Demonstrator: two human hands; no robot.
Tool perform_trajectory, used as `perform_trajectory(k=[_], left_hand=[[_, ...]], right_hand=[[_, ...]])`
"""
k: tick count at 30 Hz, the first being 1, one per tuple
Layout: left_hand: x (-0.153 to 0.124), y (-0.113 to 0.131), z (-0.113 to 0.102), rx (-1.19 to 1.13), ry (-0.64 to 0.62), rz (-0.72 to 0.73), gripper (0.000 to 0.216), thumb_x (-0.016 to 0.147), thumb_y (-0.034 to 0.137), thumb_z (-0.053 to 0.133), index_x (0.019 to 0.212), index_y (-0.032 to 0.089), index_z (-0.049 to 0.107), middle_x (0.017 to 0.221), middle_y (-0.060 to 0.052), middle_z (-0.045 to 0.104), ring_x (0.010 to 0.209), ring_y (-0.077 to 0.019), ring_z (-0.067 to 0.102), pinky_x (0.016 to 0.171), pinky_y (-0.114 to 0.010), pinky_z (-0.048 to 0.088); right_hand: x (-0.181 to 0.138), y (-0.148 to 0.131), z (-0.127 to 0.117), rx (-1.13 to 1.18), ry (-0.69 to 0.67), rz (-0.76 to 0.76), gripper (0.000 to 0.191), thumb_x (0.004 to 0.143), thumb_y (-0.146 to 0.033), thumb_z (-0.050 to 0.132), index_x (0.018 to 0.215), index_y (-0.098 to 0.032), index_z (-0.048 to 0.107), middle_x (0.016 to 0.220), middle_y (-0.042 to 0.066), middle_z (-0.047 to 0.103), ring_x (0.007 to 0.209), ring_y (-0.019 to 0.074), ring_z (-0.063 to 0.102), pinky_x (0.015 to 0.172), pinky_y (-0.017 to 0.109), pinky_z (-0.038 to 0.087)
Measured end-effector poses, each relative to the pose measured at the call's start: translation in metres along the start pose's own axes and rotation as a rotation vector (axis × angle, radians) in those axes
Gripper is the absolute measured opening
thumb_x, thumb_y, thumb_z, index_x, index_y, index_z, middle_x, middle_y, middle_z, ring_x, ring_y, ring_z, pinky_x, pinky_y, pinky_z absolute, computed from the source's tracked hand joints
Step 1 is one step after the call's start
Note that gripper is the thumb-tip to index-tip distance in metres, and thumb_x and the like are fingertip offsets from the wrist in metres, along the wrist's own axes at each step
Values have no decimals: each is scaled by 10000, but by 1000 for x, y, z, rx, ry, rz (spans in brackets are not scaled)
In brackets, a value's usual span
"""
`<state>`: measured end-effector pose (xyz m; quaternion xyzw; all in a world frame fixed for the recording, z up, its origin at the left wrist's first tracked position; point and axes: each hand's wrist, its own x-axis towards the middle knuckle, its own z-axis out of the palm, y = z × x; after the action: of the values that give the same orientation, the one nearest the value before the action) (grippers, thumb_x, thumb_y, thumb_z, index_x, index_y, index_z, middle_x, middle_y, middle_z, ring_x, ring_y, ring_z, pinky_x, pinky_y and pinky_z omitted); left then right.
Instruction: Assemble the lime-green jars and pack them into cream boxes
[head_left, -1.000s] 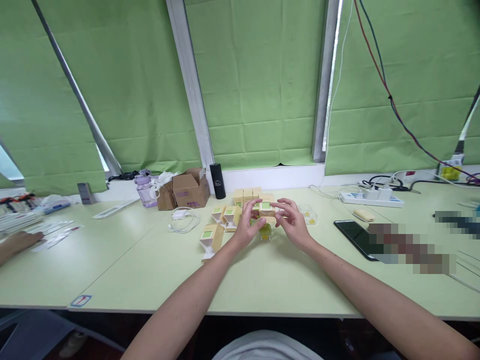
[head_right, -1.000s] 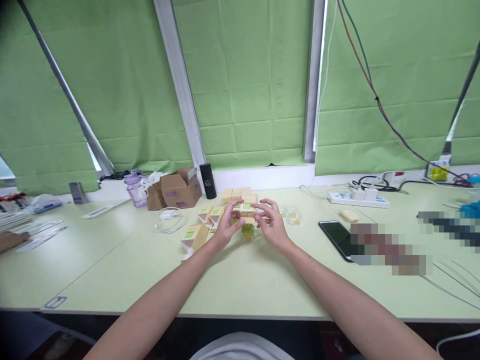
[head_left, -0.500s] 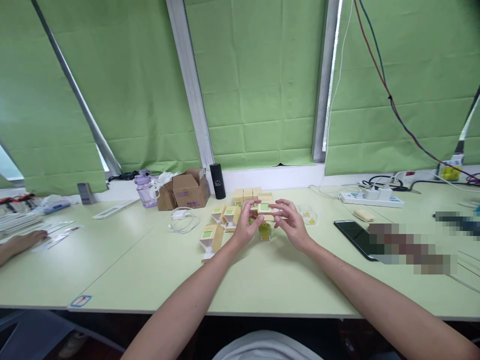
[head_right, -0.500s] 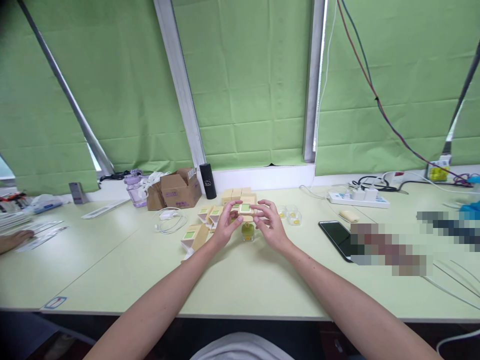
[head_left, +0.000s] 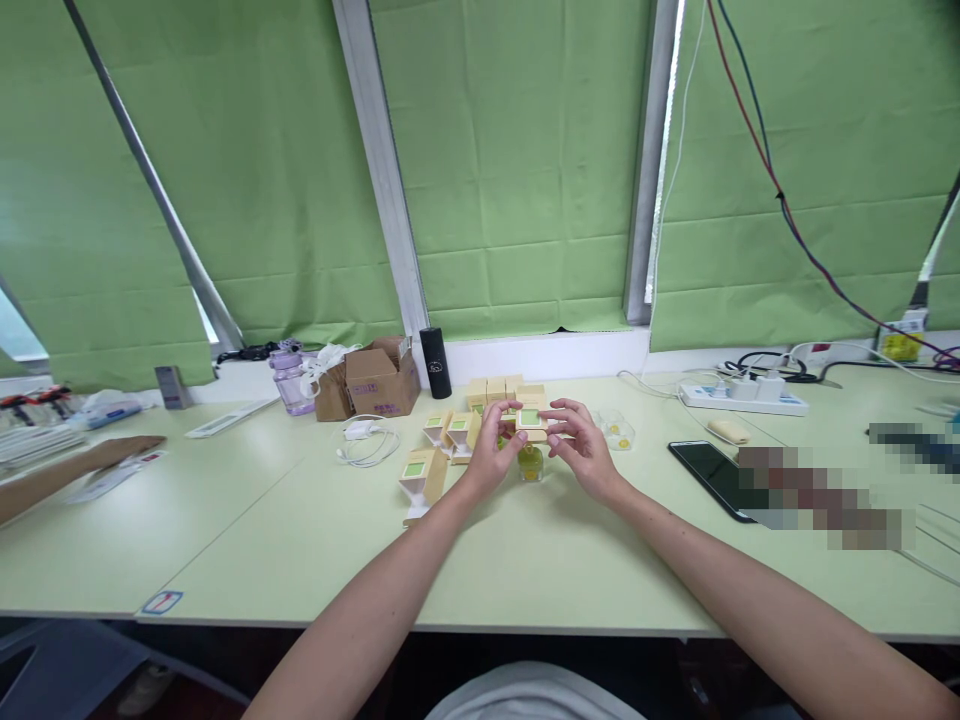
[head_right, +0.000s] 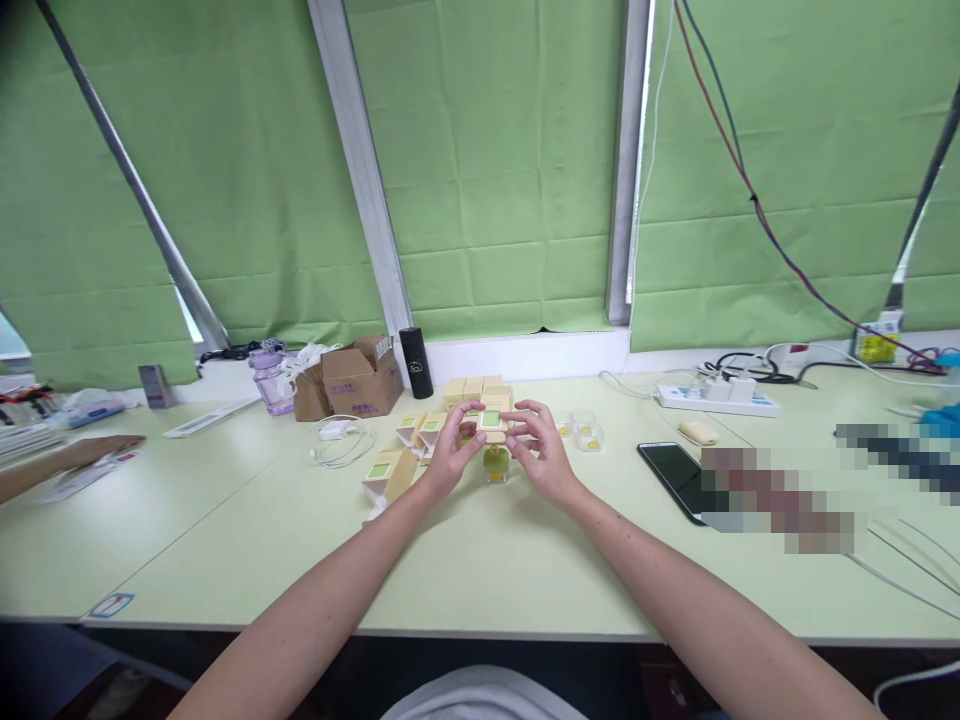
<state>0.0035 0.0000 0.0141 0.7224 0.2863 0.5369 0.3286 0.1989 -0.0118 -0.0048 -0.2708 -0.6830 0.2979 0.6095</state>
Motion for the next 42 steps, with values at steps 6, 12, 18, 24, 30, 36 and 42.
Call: perform_trajectory(k=[6, 12, 18, 24, 30, 36, 42], left_hand=[[0, 2, 0, 17, 8, 5, 419, 940, 429, 676, 1285, 241, 532, 1348, -94, 546, 975, -186, 614, 901, -352, 520], [0, 4, 0, 31, 13, 6, 395, 941, 417, 668, 1270, 245, 534, 1366, -92, 523, 955, -182, 608, 899, -359, 521], [0, 5, 1, 48, 20, 3, 372, 942, 394, 664, 1260, 247, 538, 1351, -89, 524, 961, -187, 603, 901, -367, 521], [0, 4, 2, 68, 26, 8, 403, 918, 429, 695, 1246, 241, 553, 1317, -85, 534, 969, -192, 598, 917, -365, 508], [0, 1, 2, 109, 35, 30, 368, 924, 387, 693, 1235, 244, 560, 1317, -87, 536, 994, -202, 604, 949, -385, 508], [0, 1, 2, 132, 35, 34, 356, 914, 345, 697, 1226, 247, 557, 1325, -84, 527, 980, -199, 611, 942, -393, 503], [0, 0, 3, 125, 32, 24, 364, 906, 341, 700, 1225, 253, 549, 1323, -77, 523, 967, -191, 607, 928, -380, 495]], right_hand=[[0, -1, 0, -2, -6, 2, 385, 942, -563, 687, 1223, -301, 708, 1388, 94, 449, 938, 186, 689, 777, 398, 657], [0, -1, -1, -3, -7, 3, 396, 938, -572, 688, 1222, -297, 705, 1391, 95, 446, 935, 184, 689, 772, 394, 658], [0, -3, 0, -13, -11, 6, 397, 932, -567, 701, 1220, -292, 700, 1397, 98, 446, 942, 185, 690, 763, 388, 656], [0, -1, 2, -38, 29, 26, 389, 931, -586, 695, 1160, -272, 706, 1388, 100, 467, 924, 182, 691, 726, 377, 659], [0, 1, 3, -36, 29, 29, 362, 931, -567, 699, 1141, -272, 696, 1385, 98, 474, 943, 196, 695, 712, 375, 651], [1, 1, 3, -31, 29, 38, 336, 932, -543, 700, 1124, -267, 688, 1379, 94, 473, 964, 204, 690, 707, 372, 641], [1, 2, 3, -28, 27, 37, 314, 936, -521, 701, 1117, -264, 686, 1374, 89, 464, 973, 202, 687, 698, 354, 628]])
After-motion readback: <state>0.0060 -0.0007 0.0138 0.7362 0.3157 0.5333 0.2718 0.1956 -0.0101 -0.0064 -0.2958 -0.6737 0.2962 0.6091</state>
